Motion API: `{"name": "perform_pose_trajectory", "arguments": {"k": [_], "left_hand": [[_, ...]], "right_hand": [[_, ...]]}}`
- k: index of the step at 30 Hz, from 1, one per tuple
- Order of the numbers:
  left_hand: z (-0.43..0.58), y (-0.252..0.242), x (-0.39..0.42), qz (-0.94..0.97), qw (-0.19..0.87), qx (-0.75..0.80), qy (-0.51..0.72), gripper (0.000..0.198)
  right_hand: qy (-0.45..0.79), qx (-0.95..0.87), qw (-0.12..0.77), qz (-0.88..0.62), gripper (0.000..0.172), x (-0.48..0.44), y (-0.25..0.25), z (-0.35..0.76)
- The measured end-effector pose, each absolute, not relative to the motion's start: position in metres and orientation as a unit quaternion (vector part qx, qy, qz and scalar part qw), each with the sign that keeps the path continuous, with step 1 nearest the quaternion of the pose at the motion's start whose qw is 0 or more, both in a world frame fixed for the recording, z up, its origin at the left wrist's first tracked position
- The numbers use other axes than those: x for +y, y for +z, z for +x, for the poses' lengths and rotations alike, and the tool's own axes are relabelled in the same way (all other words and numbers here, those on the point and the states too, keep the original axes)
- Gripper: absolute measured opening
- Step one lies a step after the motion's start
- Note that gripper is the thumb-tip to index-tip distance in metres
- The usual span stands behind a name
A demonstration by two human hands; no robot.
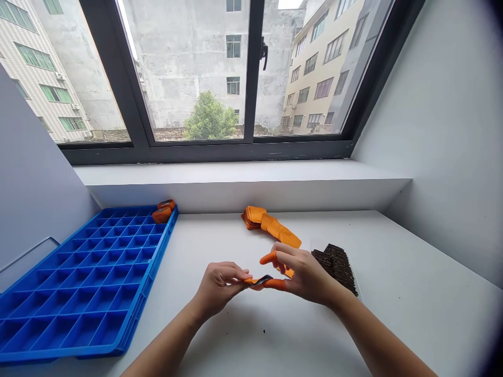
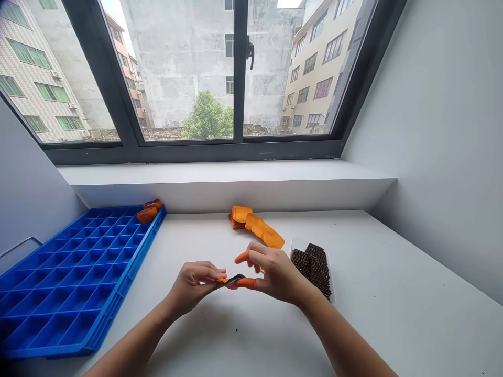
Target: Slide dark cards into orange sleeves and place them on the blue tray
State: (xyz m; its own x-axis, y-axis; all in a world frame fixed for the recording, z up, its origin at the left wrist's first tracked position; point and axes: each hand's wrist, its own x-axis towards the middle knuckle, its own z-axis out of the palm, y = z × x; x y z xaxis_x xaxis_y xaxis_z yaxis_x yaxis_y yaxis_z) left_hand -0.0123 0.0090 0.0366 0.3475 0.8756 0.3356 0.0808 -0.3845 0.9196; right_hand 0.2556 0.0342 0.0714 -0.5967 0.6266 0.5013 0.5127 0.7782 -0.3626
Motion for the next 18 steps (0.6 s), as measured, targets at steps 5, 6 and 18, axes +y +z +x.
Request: {"name": "perform_pose_trajectory", "arguments": {"k": [5,6,18], "left_hand": [[-0.009,0.034,0.009,0.679,0.429,0.379,0.459,0.022],[-0.008,0.033,0.009,0.674,0.429,0.383,0.464,0.022],[-0.002,0.035,0.004,0.622,0.478,0.411,0.465,0.030]], "right_hand": [[0.099,-0.868,0.339,-0.350,0.032,0.041,0.082,0.280],[0.097,-0.857,0.355,-0.360,0.028,0.043,0.084,0.286],[0.241,-0.861,0.328,-0.305,0.041,0.030,0.080,0.259]]}}
